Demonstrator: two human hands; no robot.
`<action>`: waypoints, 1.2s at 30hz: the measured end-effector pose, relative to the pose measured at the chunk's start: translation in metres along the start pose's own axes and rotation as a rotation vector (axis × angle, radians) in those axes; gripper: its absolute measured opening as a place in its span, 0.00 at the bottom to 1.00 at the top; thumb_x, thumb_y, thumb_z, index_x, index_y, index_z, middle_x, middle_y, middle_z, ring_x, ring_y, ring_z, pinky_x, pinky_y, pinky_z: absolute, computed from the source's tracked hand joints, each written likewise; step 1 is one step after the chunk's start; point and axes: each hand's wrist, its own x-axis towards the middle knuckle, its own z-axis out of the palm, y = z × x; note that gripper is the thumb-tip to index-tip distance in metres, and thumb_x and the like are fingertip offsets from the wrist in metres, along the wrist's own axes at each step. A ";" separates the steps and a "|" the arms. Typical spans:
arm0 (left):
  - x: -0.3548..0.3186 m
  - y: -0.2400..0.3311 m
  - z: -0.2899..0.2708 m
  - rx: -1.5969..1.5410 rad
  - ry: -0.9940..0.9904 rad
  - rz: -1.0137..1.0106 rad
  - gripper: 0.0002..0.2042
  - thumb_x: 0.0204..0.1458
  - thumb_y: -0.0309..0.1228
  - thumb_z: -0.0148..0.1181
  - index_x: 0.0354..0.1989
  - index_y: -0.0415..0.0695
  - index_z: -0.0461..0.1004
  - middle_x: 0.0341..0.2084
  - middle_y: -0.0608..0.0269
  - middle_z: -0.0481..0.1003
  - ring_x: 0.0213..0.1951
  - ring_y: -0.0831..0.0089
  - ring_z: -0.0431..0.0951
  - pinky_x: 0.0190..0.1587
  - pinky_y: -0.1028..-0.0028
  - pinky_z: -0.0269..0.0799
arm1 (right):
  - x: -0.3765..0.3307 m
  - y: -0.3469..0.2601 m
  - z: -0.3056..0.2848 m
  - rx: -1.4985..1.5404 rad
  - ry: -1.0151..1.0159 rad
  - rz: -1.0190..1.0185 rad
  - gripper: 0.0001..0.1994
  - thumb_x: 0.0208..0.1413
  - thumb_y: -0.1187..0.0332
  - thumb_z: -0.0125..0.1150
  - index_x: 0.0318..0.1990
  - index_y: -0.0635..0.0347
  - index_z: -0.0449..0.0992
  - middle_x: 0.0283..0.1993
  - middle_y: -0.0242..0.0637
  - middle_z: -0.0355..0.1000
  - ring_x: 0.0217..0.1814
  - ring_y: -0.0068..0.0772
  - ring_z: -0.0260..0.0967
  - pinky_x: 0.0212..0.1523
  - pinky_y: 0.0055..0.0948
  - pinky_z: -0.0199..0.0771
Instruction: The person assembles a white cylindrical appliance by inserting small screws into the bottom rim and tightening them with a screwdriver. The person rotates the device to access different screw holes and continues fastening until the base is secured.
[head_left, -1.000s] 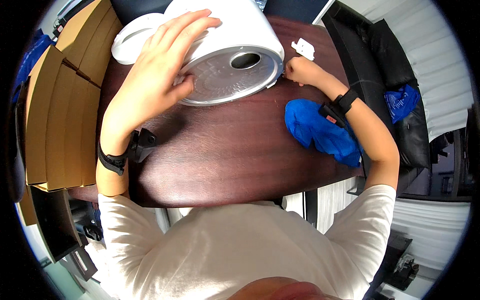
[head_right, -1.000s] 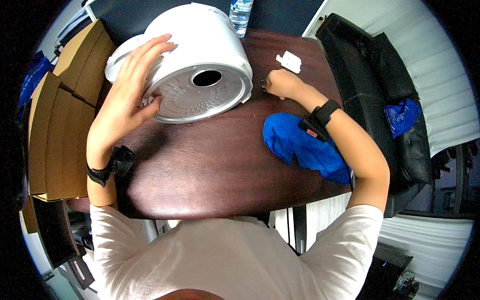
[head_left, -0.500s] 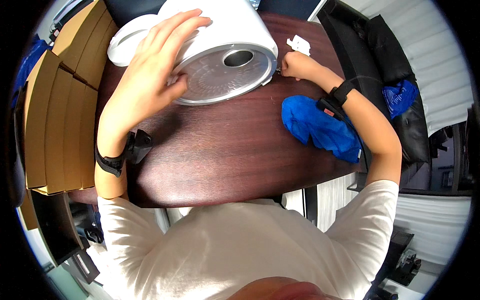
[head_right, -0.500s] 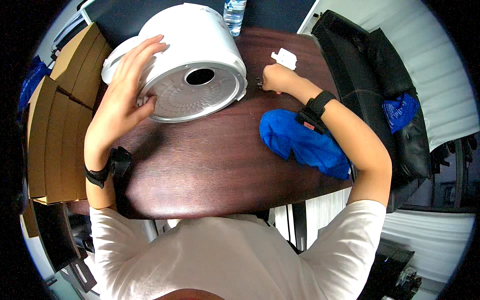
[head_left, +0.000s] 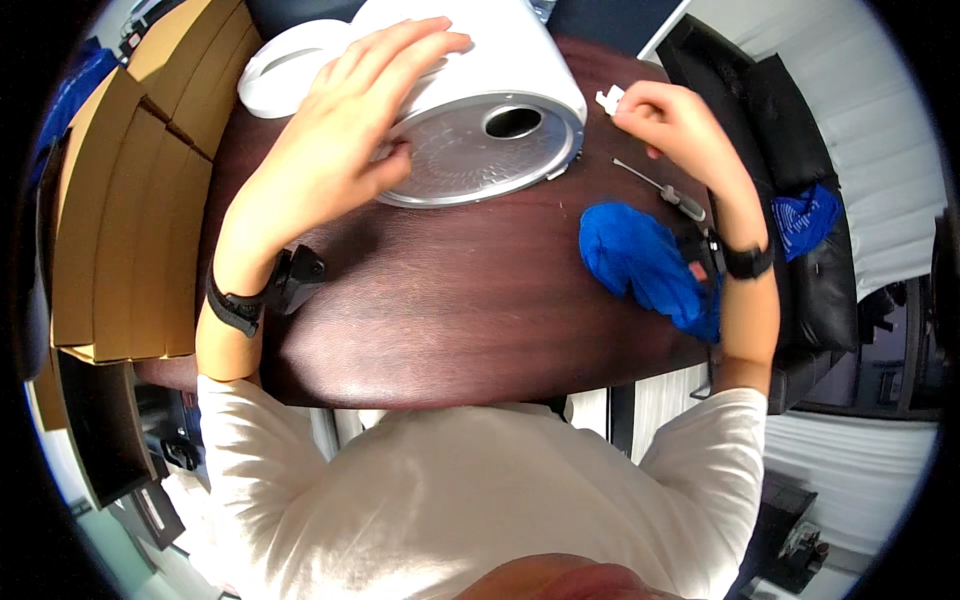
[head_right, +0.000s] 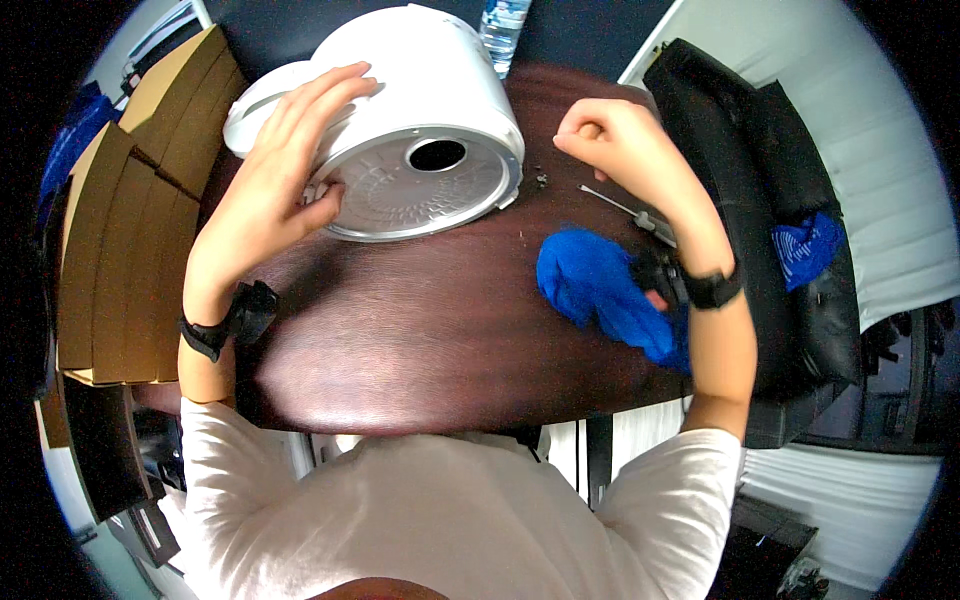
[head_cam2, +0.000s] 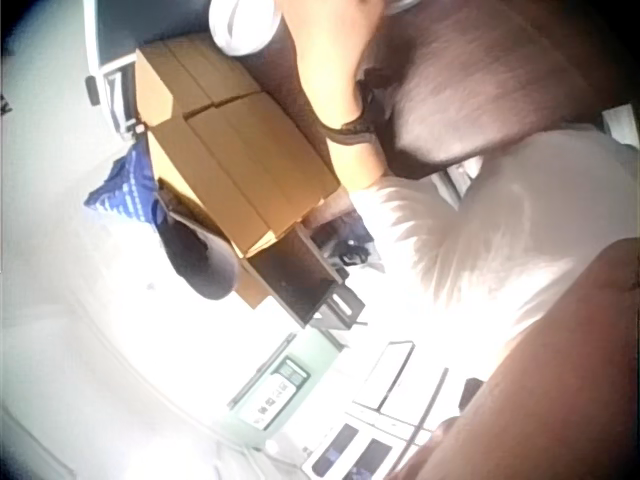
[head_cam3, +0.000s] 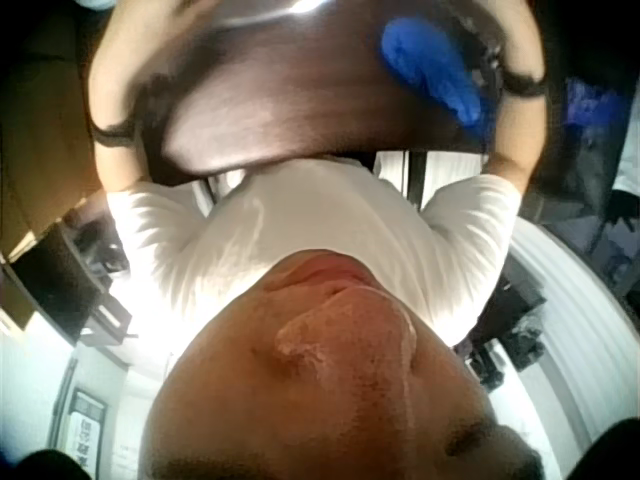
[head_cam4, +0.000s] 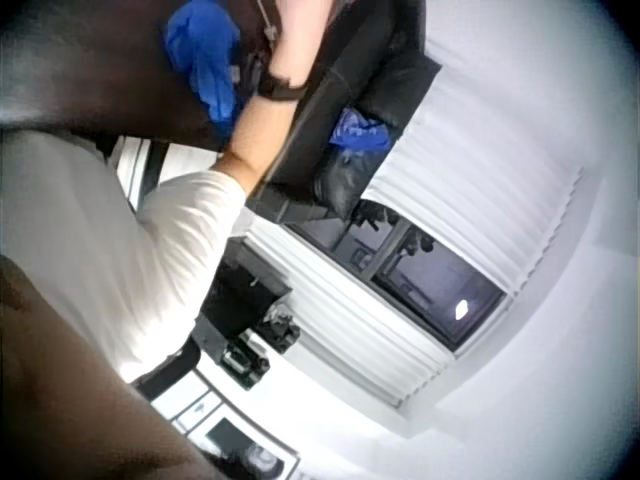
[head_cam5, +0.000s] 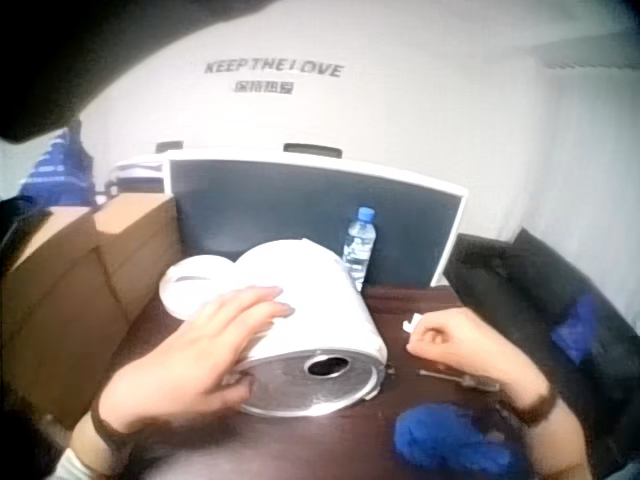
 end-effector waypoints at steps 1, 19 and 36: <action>0.002 -0.001 0.002 -0.003 0.000 0.008 0.40 0.33 0.16 0.57 0.64 0.46 0.59 0.64 0.52 0.59 0.66 0.52 0.57 0.67 0.59 0.52 | -0.013 -0.015 -0.002 0.042 0.078 -0.017 0.06 0.55 0.69 0.63 0.33 0.62 0.77 0.20 0.24 0.68 0.19 0.12 0.62 0.21 0.16 0.63; 0.001 -0.015 0.012 -0.056 0.032 0.052 0.39 0.37 0.25 0.59 0.66 0.47 0.57 0.68 0.54 0.55 0.70 0.57 0.52 0.68 0.52 0.45 | -0.007 -0.097 0.115 0.189 0.411 -0.473 0.05 0.52 0.72 0.66 0.35 0.58 0.76 0.29 0.34 0.73 0.21 0.24 0.71 0.22 0.23 0.68; 0.001 -0.028 0.024 -0.170 0.062 0.080 0.37 0.38 0.30 0.55 0.65 0.46 0.60 0.69 0.55 0.54 0.72 0.48 0.42 0.71 0.52 0.38 | 0.042 -0.021 0.097 0.747 1.057 -0.290 0.08 0.63 0.72 0.54 0.45 0.68 0.70 0.41 0.42 0.74 0.44 0.28 0.72 0.46 0.26 0.74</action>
